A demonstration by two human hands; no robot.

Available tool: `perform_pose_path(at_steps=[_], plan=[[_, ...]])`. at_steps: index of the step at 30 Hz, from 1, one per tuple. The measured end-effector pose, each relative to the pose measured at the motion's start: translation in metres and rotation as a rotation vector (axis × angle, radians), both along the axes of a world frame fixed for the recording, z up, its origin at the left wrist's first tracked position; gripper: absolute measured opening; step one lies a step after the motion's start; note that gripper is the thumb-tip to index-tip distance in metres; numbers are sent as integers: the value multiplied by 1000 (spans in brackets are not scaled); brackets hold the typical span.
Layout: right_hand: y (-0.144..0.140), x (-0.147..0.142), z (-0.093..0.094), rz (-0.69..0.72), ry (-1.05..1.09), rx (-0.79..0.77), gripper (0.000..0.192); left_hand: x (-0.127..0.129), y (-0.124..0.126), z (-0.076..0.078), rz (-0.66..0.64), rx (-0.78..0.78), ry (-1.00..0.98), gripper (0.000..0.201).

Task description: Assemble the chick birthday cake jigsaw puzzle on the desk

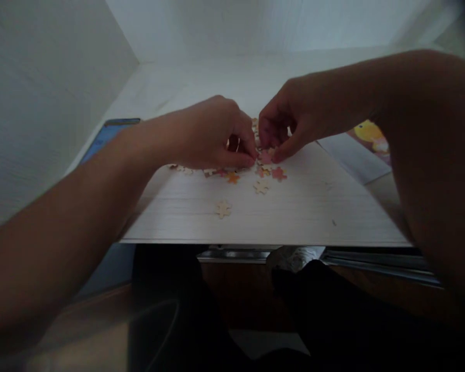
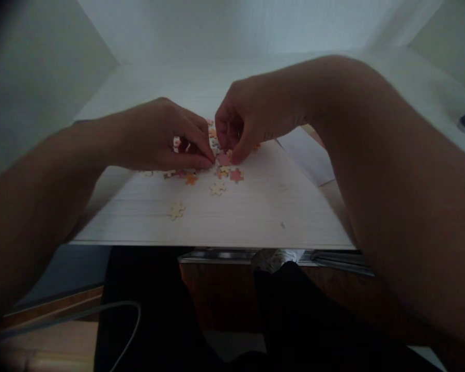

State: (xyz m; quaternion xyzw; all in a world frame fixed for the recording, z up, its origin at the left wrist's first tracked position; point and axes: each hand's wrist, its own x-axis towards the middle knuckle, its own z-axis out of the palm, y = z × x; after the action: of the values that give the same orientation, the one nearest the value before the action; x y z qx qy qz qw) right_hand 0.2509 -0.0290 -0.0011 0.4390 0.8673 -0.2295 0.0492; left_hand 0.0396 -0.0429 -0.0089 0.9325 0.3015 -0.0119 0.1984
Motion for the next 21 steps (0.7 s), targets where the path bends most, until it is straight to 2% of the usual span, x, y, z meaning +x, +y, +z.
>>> perform_pose_path(at_steps=[3,5,11,16,21], plan=[[-1,-1,0,0,51,-18,32,2,1,-2,87,5,-74,26],[1,0,0,11,76,-32,29,4,1,-3,94,64,-141,22],[5,4,4,90,108,-88,17,5,1,-7,-116,203,-281,12],[2,8,6,70,66,-34,18,1,1,-7,-135,235,-347,10],[0,6,5,98,43,-78,17,-1,3,-10,-183,181,-367,8]])
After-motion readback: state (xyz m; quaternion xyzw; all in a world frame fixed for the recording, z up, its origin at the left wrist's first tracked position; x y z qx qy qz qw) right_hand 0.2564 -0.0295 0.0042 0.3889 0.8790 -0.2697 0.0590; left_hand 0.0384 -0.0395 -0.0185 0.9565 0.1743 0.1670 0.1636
